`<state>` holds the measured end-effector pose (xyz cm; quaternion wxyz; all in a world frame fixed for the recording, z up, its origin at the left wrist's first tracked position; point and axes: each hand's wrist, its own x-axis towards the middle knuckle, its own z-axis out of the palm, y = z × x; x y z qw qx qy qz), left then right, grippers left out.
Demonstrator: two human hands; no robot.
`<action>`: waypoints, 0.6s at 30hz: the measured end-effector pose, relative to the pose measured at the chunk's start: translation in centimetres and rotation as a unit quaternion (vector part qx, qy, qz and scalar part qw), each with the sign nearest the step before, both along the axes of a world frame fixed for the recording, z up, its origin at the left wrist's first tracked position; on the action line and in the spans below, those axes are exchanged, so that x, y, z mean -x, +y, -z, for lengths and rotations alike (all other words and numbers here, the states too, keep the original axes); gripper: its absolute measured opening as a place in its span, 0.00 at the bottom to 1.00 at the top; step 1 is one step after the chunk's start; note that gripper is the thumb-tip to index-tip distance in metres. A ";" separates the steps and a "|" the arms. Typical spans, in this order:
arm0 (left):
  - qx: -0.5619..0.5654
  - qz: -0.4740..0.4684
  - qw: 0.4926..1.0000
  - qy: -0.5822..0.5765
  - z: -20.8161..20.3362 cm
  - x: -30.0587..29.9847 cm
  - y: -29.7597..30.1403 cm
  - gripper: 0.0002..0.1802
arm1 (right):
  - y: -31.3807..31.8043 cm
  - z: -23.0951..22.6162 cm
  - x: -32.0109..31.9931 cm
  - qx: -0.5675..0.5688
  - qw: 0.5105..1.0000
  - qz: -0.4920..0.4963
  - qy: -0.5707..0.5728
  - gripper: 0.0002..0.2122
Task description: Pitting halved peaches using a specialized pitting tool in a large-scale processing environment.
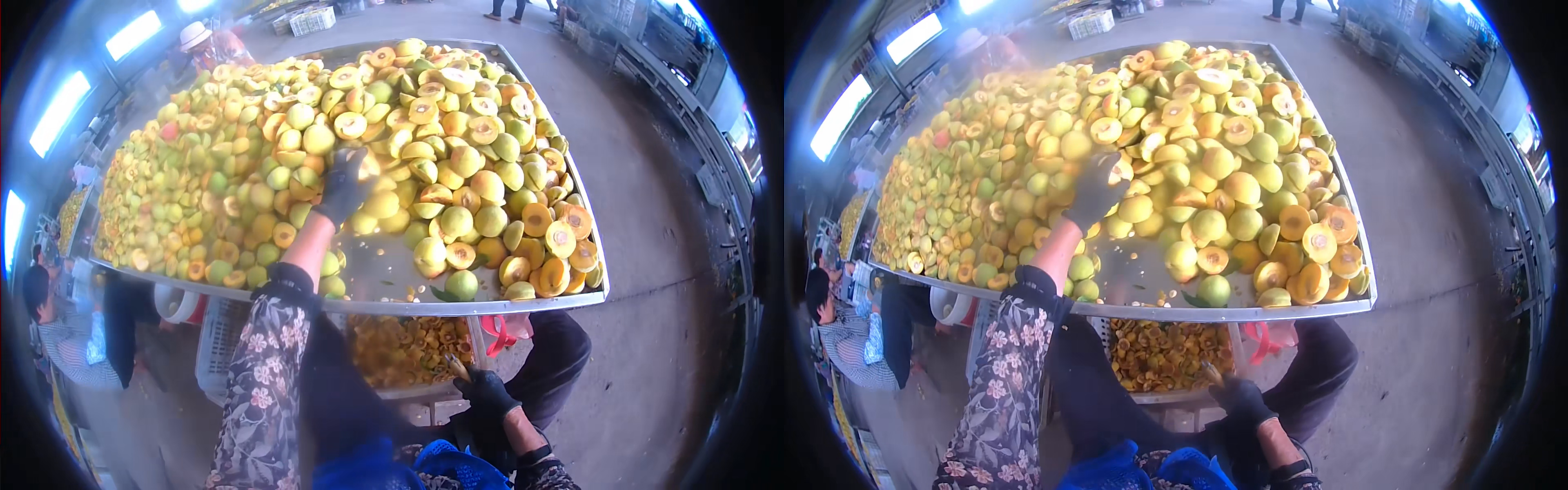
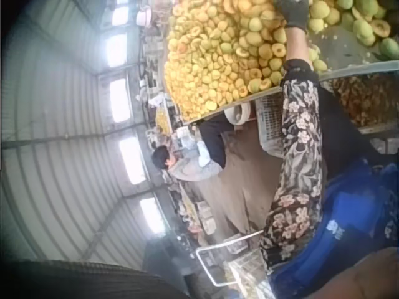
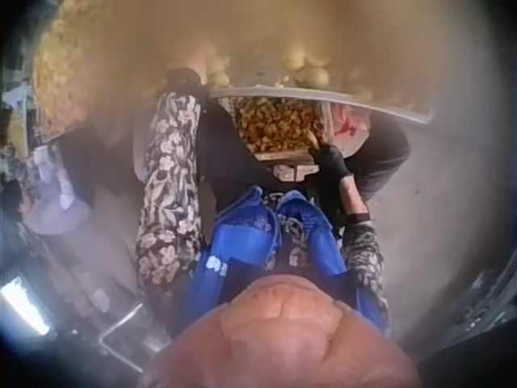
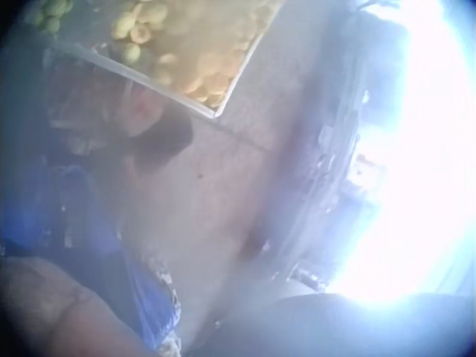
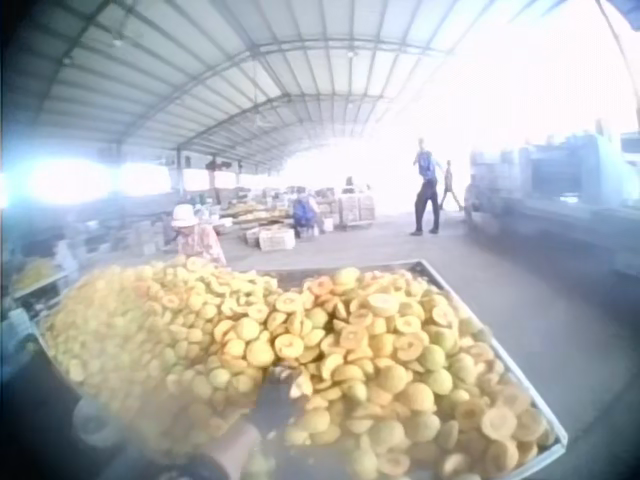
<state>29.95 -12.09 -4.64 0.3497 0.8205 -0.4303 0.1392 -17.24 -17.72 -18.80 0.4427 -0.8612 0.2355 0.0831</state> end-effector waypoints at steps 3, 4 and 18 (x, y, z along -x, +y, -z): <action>-0.031 0.006 0.996 -0.077 2.0 -0.2 0.5 0.29 | -0.1 -0.9 -1.3 -0.078 0.993 0.038 0.075 0.15; -0.034 0.012 0.997 -0.074 1.9 0.0 0.9 0.29 | -0.2 -0.6 -1.3 -0.081 0.993 0.043 0.078 0.15; -0.004 0.229 0.967 0.111 -3.7 17.6 10.6 0.32 | 1.7 -14.5 -6.9 -0.373 0.892 0.171 -0.190 0.14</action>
